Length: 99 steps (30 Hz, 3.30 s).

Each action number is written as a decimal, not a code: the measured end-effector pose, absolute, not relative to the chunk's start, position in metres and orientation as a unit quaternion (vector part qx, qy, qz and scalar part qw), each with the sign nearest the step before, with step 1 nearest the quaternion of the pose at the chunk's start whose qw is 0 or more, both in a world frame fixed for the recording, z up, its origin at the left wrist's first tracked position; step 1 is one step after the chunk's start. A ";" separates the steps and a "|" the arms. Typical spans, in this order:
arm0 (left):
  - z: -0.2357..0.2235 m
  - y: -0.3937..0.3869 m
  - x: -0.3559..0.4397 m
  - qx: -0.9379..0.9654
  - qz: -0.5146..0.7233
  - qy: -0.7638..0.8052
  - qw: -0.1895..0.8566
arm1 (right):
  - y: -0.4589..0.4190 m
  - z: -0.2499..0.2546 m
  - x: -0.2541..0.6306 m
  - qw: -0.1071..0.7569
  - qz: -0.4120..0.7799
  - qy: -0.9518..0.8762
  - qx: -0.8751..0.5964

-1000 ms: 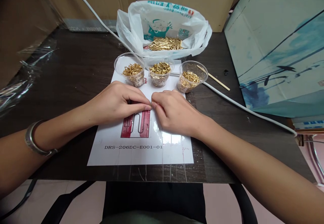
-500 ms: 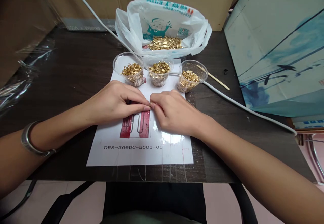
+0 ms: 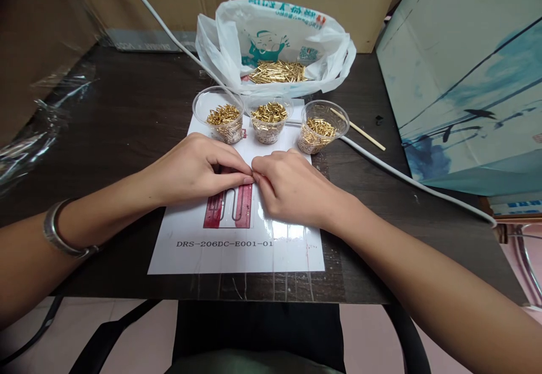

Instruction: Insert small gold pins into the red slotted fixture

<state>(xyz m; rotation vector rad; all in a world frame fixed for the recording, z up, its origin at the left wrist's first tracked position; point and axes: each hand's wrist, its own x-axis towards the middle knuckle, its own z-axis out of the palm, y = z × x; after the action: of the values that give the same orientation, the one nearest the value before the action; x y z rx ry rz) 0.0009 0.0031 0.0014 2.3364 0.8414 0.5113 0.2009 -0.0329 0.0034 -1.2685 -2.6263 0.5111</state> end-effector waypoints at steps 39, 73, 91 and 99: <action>0.007 0.000 0.000 0.888 0.191 0.340 0.245 | -0.036 -0.007 0.206 0.169 0.184 -0.860 -0.444; 0.001 0.002 0.000 0.887 0.180 0.330 0.269 | -0.035 -0.005 0.202 0.131 0.154 -0.884 -0.421; -0.001 -0.005 0.000 0.880 0.323 0.286 0.197 | -0.037 -0.009 0.211 0.300 0.092 -0.872 -0.374; -0.001 -0.012 0.001 0.869 0.391 0.264 0.149 | -0.043 -0.005 0.212 0.359 0.097 -0.867 -0.331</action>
<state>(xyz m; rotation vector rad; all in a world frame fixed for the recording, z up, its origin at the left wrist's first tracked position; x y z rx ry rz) 0.0014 -0.0118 -0.0010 2.4980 0.7593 1.1245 0.2122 -0.0435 -0.0053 -0.8544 -2.2360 0.2492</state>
